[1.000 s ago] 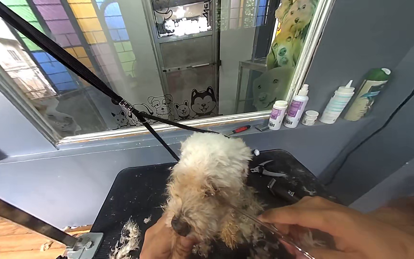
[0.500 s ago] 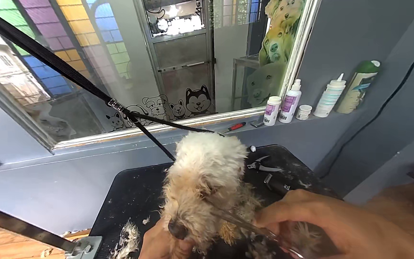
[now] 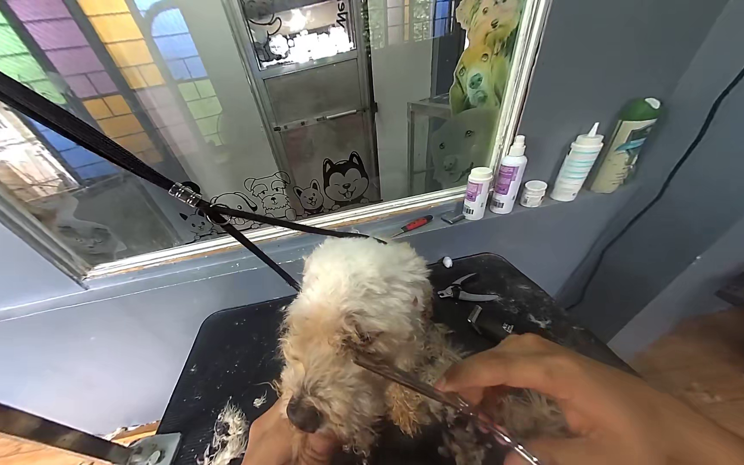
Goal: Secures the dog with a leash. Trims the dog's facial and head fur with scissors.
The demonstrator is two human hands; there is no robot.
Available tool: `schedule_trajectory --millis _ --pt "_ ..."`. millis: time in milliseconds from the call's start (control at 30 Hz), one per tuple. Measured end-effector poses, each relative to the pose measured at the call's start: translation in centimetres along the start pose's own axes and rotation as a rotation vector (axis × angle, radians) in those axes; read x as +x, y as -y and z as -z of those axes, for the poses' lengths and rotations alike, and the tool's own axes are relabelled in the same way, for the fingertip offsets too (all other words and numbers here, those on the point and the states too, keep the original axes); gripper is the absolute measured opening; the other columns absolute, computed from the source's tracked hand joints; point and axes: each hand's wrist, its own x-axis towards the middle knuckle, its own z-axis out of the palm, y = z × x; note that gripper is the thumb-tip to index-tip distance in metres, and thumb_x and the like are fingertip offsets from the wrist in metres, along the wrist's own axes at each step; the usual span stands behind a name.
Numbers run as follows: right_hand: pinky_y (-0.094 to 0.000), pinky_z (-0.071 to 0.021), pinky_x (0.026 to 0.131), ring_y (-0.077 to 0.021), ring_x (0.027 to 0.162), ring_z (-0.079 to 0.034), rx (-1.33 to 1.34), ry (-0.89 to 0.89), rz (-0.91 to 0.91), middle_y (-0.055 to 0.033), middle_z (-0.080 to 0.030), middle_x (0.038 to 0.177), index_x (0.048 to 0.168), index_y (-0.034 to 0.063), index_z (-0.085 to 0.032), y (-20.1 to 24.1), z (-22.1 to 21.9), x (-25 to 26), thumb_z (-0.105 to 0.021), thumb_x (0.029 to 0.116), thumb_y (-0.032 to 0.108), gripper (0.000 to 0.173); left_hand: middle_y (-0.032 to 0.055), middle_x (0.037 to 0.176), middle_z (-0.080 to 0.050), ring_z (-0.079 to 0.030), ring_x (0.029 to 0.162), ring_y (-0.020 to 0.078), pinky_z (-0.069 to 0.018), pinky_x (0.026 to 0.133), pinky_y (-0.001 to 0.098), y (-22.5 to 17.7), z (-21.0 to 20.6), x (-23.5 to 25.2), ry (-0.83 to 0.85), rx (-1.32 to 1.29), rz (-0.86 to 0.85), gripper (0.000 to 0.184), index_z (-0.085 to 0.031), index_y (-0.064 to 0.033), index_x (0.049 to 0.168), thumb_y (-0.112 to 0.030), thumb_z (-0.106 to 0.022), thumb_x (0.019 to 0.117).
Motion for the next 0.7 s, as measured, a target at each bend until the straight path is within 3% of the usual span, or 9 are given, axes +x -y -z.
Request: schedule_trajectory --millis 167,400,700 --pt "-0.0243 -0.0595 0.078 -0.0104 0.088 -0.068 -0.051 -0.017 -0.007 -0.0083 -0.069 0.100 0.141 0.0098 -0.057 -0.3 -0.8 -0.4 -0.069 0.0974 0.030 0.050 -0.0141 0.094 -0.075 -0.070 0.087 -0.0021 -0.0581 0.080 0.0182 0.0 0.1 -0.1 -0.001 -0.014 0.025 0.019 -0.077 -0.0269 0.100 -0.034 -0.060 0.1041" --pt "-0.0191 -0.0562 0.068 -0.0062 0.077 -0.064 -0.205 -0.071 -0.039 -0.0052 -0.067 0.091 0.138 0.0114 -0.059 0.5 -0.8 -0.5 -0.068 0.0989 0.029 0.044 -0.0121 0.094 -0.075 -0.070 0.086 0.0004 -0.0591 0.080 0.0206 0.0 0.1 0.0 0.012 -0.011 0.010 0.020 -0.077 -0.0266 0.101 -0.034 -0.059 0.1048" --pt "-0.0206 -0.0577 0.070 -0.0068 0.079 -0.066 -0.170 -0.083 -0.050 -0.0059 -0.068 0.092 0.137 0.0104 -0.060 0.7 -0.8 -0.7 -0.069 0.0984 0.028 0.044 -0.0153 0.096 -0.074 -0.068 0.089 -0.0036 -0.0569 0.082 0.0170 -0.3 -0.3 0.1 0.019 0.008 0.011 0.019 -0.076 -0.0271 0.100 -0.034 -0.059 0.1045"
